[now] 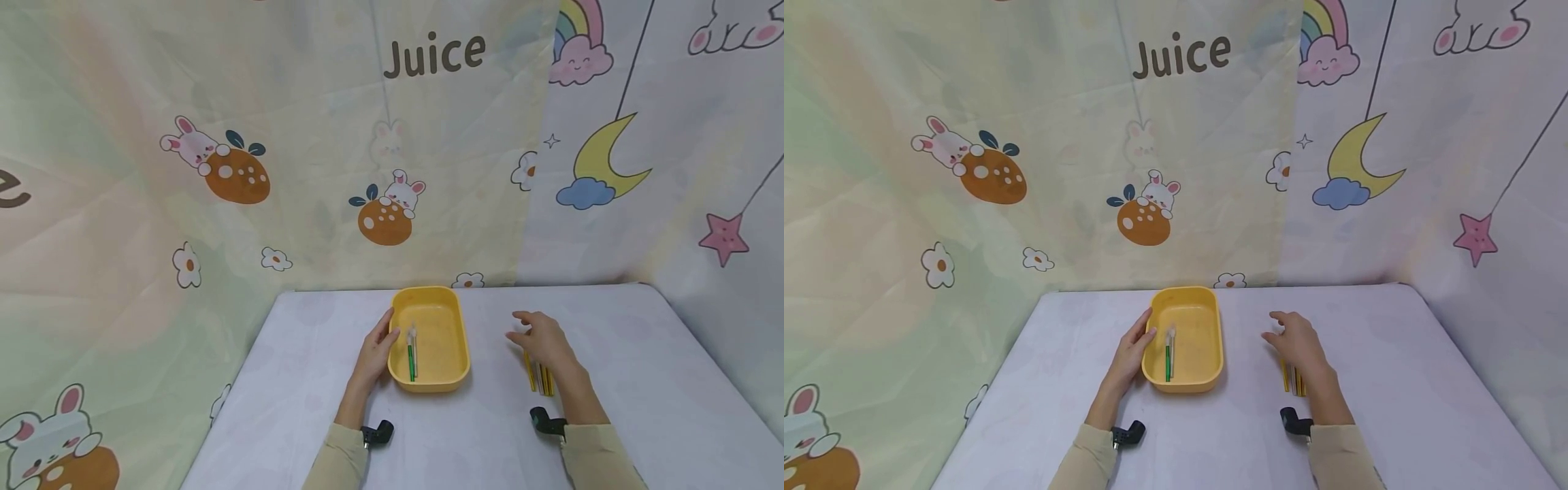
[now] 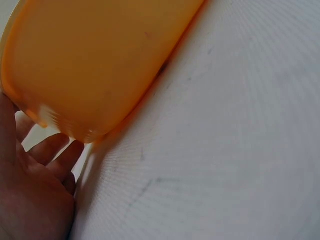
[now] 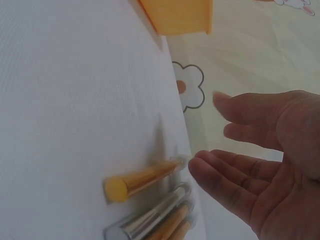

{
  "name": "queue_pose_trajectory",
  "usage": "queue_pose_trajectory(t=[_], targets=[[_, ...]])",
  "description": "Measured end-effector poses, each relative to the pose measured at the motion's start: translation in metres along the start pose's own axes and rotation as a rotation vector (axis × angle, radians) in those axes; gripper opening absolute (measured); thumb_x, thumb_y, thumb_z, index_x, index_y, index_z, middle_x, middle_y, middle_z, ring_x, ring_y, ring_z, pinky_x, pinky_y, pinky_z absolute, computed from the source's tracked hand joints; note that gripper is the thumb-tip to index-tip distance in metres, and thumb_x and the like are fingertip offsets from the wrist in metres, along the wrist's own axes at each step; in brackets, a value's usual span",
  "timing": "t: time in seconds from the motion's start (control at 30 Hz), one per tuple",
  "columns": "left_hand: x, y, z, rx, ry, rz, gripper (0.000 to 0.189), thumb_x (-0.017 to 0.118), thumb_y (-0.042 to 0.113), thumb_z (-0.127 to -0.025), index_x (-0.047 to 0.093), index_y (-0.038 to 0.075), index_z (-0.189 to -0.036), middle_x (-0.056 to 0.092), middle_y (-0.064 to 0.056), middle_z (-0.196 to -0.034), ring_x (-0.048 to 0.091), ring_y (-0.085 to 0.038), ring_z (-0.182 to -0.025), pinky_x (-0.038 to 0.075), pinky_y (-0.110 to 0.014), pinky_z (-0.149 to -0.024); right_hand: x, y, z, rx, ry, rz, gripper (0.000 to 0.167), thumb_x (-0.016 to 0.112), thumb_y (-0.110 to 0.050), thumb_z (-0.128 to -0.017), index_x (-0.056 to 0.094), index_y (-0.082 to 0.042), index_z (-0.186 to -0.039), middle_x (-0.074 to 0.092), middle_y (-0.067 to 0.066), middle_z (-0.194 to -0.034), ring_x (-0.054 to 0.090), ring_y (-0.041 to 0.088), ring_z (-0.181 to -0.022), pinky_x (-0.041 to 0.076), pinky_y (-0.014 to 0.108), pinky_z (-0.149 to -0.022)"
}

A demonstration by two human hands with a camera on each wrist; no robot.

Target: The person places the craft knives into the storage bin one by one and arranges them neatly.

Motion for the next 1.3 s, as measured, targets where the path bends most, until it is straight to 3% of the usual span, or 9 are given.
queue_pose_trajectory(t=[0.33,0.67,1.0,1.3], targets=[[0.000,-0.001,0.001,-0.009,0.010,-0.014,0.053,0.055,0.031,-0.108,0.042,0.034,-0.159,0.035,0.012,-0.168,0.025,-0.016,-0.160,0.022,-0.046,-0.131,0.006,0.006,0.001,0.041,-0.060,0.047,0.060,0.075,-0.027,-0.096,0.056,0.001,-0.146,0.059,0.033,-0.137,0.063,0.048,-0.120,0.056,0.062,-0.093],[0.000,-0.001,0.001,-0.008,0.011,-0.015,0.053,0.055,0.030,-0.108,0.042,0.033,-0.160,0.034,0.009,-0.169,0.025,-0.019,-0.160,0.022,-0.048,-0.131,0.018,0.003,0.000,0.027,-0.103,0.016,0.049,0.074,-0.008,-0.093,0.063,0.000,-0.140,0.061,0.030,-0.136,0.065,0.042,-0.115,0.057,0.060,-0.092],[0.000,-0.003,0.000,-0.011,0.019,-0.011,0.052,0.055,0.030,-0.109,0.042,0.033,-0.159,0.035,0.011,-0.168,0.025,-0.016,-0.160,0.022,-0.046,-0.131,0.030,-0.003,-0.002,0.022,-0.092,0.056,0.047,0.074,-0.003,-0.090,0.066,0.000,-0.136,0.064,0.028,-0.133,0.064,0.040,-0.113,0.056,0.059,-0.096],[0.000,-0.002,-0.001,-0.013,0.011,0.010,0.053,0.055,0.027,-0.109,0.041,0.030,-0.160,0.034,0.009,-0.169,0.024,-0.016,-0.160,0.020,-0.045,-0.132,0.035,-0.004,-0.005,0.011,-0.102,0.083,0.042,0.069,0.000,-0.092,0.067,0.003,-0.134,0.061,0.029,-0.129,0.064,0.041,-0.111,0.058,0.057,-0.091]])
Point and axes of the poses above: each hand's wrist, its own z-axis away from the middle knuckle, its own x-axis out of the palm, y = z × x, the point moved 10 cm from there along -z, towards the middle knuckle
